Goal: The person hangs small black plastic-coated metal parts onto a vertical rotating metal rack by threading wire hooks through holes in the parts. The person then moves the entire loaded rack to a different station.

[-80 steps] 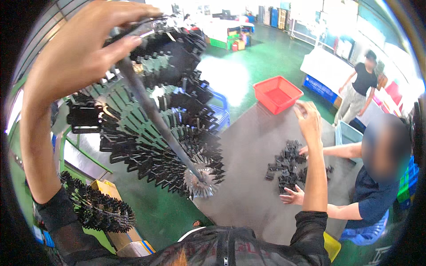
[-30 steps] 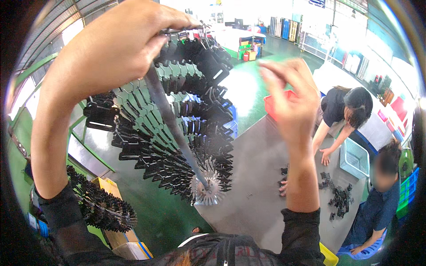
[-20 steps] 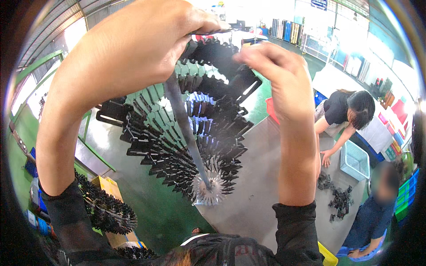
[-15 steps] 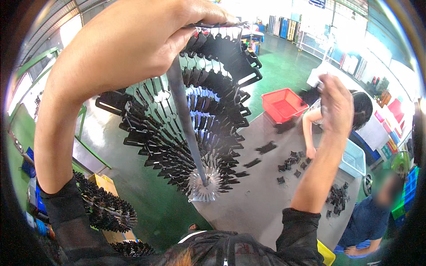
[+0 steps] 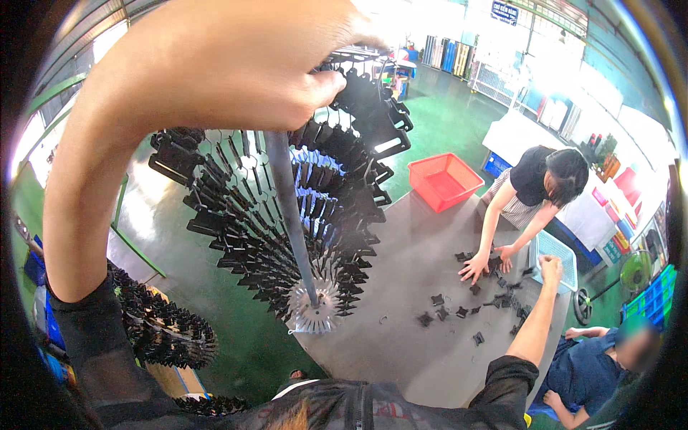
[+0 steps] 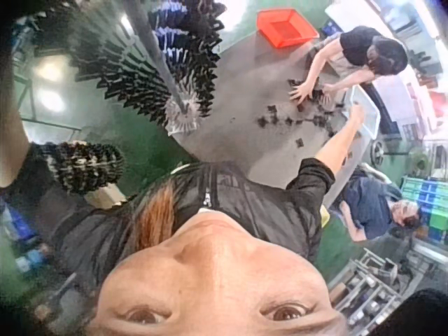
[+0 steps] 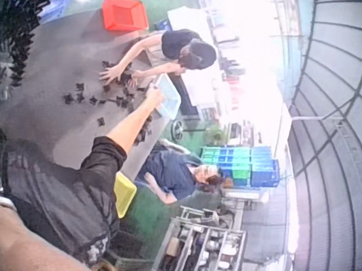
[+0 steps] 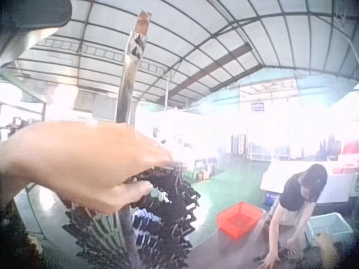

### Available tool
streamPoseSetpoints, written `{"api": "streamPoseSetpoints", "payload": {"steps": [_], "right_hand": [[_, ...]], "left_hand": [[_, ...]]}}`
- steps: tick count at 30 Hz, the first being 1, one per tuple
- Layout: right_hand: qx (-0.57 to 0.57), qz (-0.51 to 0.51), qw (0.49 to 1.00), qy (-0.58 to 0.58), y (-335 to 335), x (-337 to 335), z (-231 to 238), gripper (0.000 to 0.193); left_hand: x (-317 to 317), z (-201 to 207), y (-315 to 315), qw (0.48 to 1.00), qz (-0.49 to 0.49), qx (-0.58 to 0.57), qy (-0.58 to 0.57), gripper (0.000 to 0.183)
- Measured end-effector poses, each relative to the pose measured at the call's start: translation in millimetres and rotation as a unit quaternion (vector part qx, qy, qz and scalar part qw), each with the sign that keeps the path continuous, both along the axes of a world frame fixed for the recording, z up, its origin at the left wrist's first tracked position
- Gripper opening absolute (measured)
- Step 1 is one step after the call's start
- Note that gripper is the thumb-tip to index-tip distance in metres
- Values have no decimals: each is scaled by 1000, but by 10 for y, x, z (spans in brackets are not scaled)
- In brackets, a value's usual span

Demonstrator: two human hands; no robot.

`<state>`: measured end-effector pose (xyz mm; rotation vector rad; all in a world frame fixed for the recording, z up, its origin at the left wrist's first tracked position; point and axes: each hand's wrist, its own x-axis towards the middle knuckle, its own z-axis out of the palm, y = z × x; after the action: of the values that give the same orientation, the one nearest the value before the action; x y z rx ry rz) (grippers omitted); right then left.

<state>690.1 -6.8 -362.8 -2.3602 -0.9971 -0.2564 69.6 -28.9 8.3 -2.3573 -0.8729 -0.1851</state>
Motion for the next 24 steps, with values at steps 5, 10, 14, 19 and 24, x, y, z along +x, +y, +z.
{"api": "streamPoseSetpoints", "payload": {"steps": [5, 10, 14, 19, 24], "right_hand": [[125, 154, 980, -8, 218, -1249, 898, 33], [384, 417, 824, -25, 228, -3721, 2120, 19], [461, 466, 753, -63, 261, -4515, 2462, 13], [377, 526, 760, 62, 358, -4673, 2646, 20], [352, 633, 631, 279, 620, -4270, 2333, 22]], "left_hand": [[-51, -53, 195, 995, -74, 68, -26, 36], [-103, -160, 267, 998, -23, 41, -38, 35], [-49, -196, 308, 994, -74, 67, -49, 35], [-112, -234, 337, 989, -87, 115, -38, 35], [-193, -275, 360, 992, -86, 78, -57, 35]]}}
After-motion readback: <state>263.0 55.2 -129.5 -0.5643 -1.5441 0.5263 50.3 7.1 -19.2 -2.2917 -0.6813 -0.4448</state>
